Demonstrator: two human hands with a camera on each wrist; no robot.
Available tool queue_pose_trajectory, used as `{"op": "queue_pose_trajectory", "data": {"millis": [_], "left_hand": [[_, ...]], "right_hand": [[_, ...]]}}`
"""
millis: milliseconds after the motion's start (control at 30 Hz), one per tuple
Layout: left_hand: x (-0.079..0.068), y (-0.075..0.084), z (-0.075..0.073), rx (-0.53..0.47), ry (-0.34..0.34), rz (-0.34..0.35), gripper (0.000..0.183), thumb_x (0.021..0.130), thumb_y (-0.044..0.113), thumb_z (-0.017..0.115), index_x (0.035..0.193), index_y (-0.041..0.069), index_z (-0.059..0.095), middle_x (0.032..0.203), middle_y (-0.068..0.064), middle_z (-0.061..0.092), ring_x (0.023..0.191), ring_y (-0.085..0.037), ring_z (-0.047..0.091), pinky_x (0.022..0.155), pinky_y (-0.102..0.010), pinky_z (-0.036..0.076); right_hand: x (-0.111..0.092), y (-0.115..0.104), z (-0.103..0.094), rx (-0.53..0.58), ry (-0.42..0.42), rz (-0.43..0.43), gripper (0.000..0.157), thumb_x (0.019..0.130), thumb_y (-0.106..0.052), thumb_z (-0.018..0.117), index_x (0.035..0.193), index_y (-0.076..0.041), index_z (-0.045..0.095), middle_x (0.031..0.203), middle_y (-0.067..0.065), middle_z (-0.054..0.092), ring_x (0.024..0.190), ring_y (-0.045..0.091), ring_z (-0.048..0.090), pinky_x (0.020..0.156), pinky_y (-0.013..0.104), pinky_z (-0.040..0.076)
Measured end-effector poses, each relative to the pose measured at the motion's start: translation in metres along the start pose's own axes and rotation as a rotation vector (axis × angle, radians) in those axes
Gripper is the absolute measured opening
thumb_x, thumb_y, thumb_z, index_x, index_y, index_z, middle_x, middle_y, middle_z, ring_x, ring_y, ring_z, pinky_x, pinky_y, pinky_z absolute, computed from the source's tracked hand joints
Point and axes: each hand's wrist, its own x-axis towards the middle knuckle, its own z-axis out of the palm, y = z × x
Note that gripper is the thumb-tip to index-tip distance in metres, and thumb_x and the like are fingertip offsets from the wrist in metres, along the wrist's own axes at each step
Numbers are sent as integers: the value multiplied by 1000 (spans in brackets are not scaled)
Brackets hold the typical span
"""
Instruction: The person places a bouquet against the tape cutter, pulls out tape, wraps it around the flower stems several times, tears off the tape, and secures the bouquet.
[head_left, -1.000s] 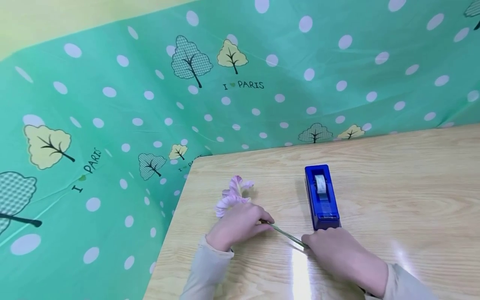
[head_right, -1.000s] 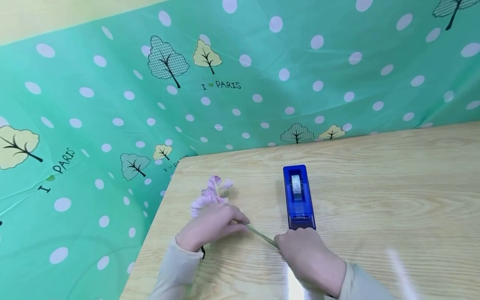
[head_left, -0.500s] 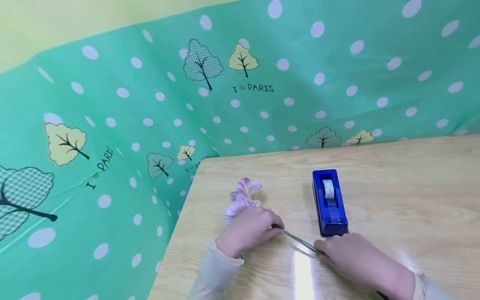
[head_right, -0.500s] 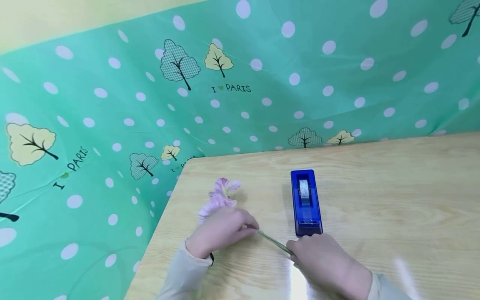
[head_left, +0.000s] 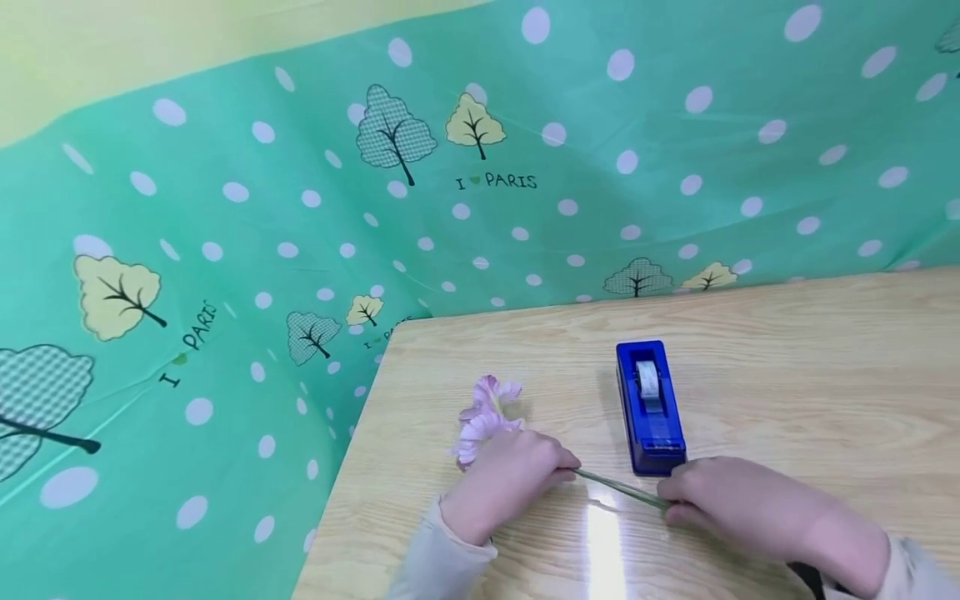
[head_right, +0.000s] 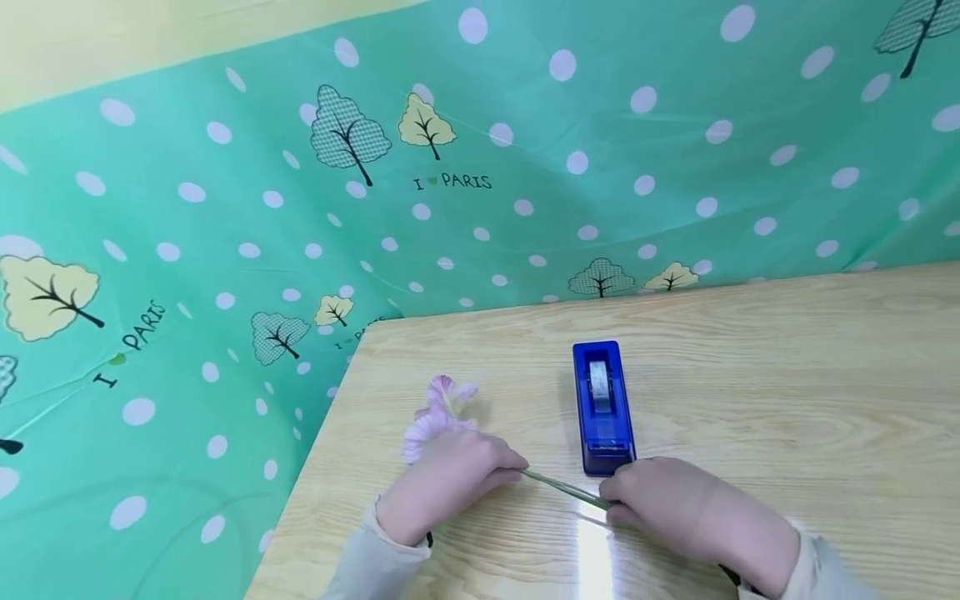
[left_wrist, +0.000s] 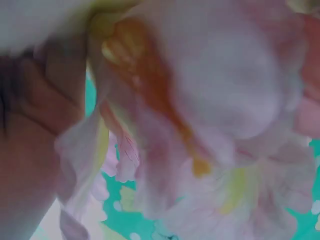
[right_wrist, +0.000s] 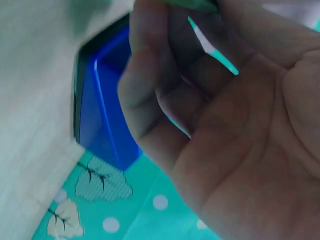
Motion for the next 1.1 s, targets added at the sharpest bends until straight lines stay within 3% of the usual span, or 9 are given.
{"op": "queue_pose_trajectory", "data": {"millis": [200, 400, 533, 667, 967, 1100], "left_hand": [[8, 12, 12, 132, 96, 6, 11, 91, 37, 68, 91, 31, 78, 80, 19, 73, 64, 3, 63, 59, -12, 48], [11, 21, 21, 176, 204, 27, 13, 91, 40, 67, 93, 32, 77, 79, 19, 72, 61, 4, 61, 53, -9, 42], [15, 26, 26, 192, 252, 51, 14, 91, 41, 68, 87, 32, 77, 66, 19, 66, 49, 6, 45, 47, -7, 29], [18, 29, 31, 201, 272, 61, 12, 90, 40, 69, 85, 32, 76, 59, 18, 60, 46, 5, 32, 45, -8, 21], [23, 32, 34, 220, 313, 45, 15, 92, 39, 69, 82, 31, 76, 53, 17, 49, 44, 1, 28, 41, -13, 17], [25, 34, 33, 216, 299, 42, 16, 92, 39, 69, 81, 31, 76, 52, 17, 48, 45, 1, 28, 42, -13, 16]], "right_hand": [[-10, 13, -14, 69, -22, 2, 20, 96, -27, 64, 77, -32, 58, 74, -22, 49, 65, -3, 40, 58, 22, 36], [-17, 24, -23, 113, -53, 49, 20, 96, -28, 64, 77, -30, 60, 73, -21, 49, 64, -4, 40, 57, 22, 36], [-20, 28, -26, 126, -51, 58, 23, 97, -27, 62, 75, -28, 56, 69, -20, 45, 62, -3, 38, 57, 21, 34], [-21, 30, -28, 121, -54, 73, 24, 98, -25, 61, 75, -27, 55, 68, -19, 44, 62, -3, 37, 58, 22, 34], [-22, 34, -33, 81, -24, 89, 24, 97, -22, 63, 75, -27, 55, 69, -19, 44, 62, -2, 36, 59, 23, 33], [-22, 34, -34, 74, -25, 104, 24, 97, -22, 63, 74, -26, 56, 68, -18, 43, 61, -2, 35, 57, 22, 33]]}}
